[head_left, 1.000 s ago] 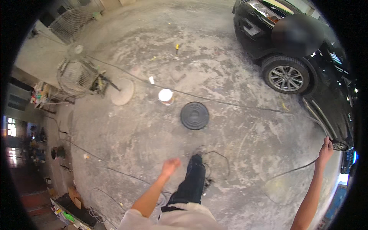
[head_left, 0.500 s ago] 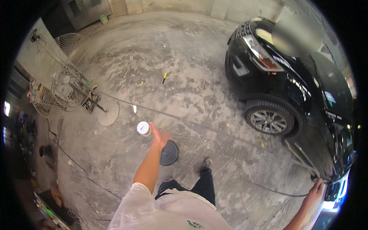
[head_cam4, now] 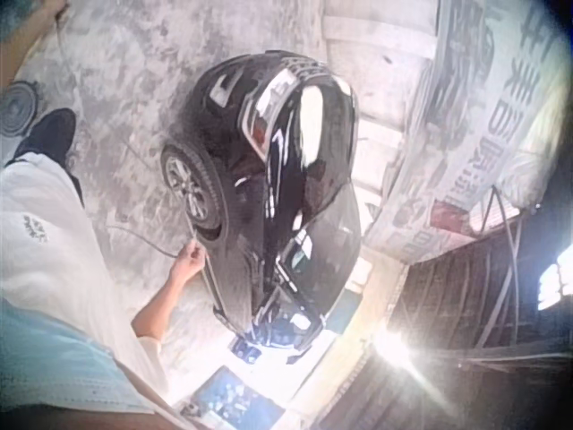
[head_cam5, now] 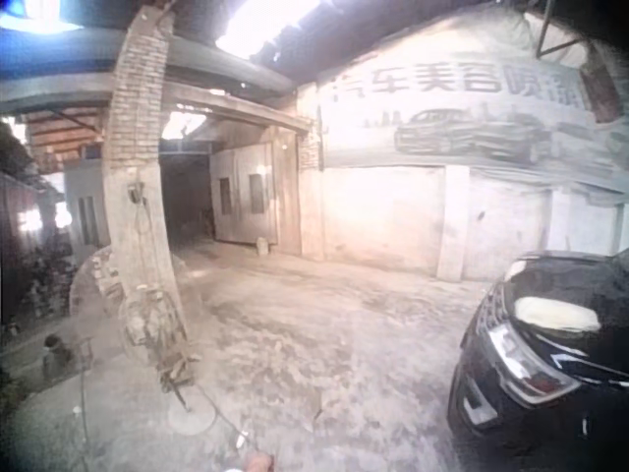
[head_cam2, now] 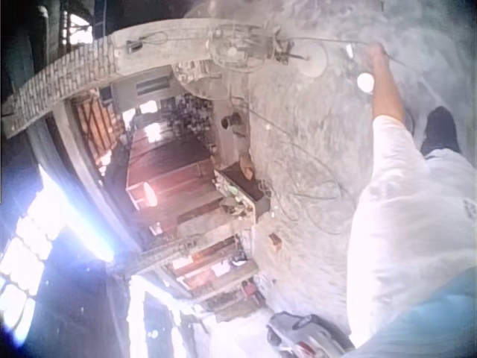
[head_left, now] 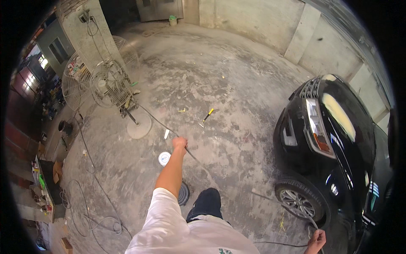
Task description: The person walks through a garage, picks up a vacuum hose and a spray gun, then coils and places them on a workbench. They also pick up a paint can, open it, and set it down before walking to a control panel and pressing a button.
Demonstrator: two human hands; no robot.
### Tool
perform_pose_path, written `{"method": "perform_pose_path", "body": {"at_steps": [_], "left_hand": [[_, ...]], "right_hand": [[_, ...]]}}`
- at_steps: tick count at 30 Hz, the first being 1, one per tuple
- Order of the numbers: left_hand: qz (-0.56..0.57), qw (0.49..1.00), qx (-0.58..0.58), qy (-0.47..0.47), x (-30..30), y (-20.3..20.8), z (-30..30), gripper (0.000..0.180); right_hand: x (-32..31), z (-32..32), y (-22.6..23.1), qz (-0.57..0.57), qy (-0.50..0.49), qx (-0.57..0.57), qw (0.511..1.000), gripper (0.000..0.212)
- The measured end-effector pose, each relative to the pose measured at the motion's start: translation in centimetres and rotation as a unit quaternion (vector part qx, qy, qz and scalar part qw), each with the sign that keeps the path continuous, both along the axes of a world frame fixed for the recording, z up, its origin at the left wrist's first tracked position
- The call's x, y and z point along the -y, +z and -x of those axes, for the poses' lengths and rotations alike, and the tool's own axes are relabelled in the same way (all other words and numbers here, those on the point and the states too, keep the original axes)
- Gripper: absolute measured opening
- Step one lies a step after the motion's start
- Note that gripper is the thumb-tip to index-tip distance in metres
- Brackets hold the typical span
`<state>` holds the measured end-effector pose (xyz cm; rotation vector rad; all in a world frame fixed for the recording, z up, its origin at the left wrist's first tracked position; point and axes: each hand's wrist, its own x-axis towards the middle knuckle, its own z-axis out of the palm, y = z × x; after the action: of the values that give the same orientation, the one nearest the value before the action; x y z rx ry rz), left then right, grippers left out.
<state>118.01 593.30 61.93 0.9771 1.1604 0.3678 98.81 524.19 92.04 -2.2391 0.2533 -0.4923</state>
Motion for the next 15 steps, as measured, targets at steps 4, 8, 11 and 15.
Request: {"method": "perform_pose_path", "body": {"at_steps": [4,8,11,15], "left_hand": [[-0.024,0.999,-0.031,-0.037,-3.0,-2.8,-8.4,0.014],[-0.28,0.959,0.03,-0.032,-5.8,-2.1,-22.1,0.016],[-0.365,0.928,0.032,-0.073,-3.6,2.2,-30.8,0.016],[-0.317,0.924,0.112,-0.18,5.8,9.3,-36.4,0.031]], "right_hand": [[-2.7,-7.5,-0.5,-0.061,0.026,-0.123,0.99,0.02],[-5.1,-17.4,-6.2,-0.025,0.041,-0.125,0.991,0.013],[-9.4,-26.9,-11.0,-0.123,0.011,-0.182,0.976,0.017],[-18.0,-38.9,-16.0,-0.185,0.087,-0.296,0.933,0.034]]}}
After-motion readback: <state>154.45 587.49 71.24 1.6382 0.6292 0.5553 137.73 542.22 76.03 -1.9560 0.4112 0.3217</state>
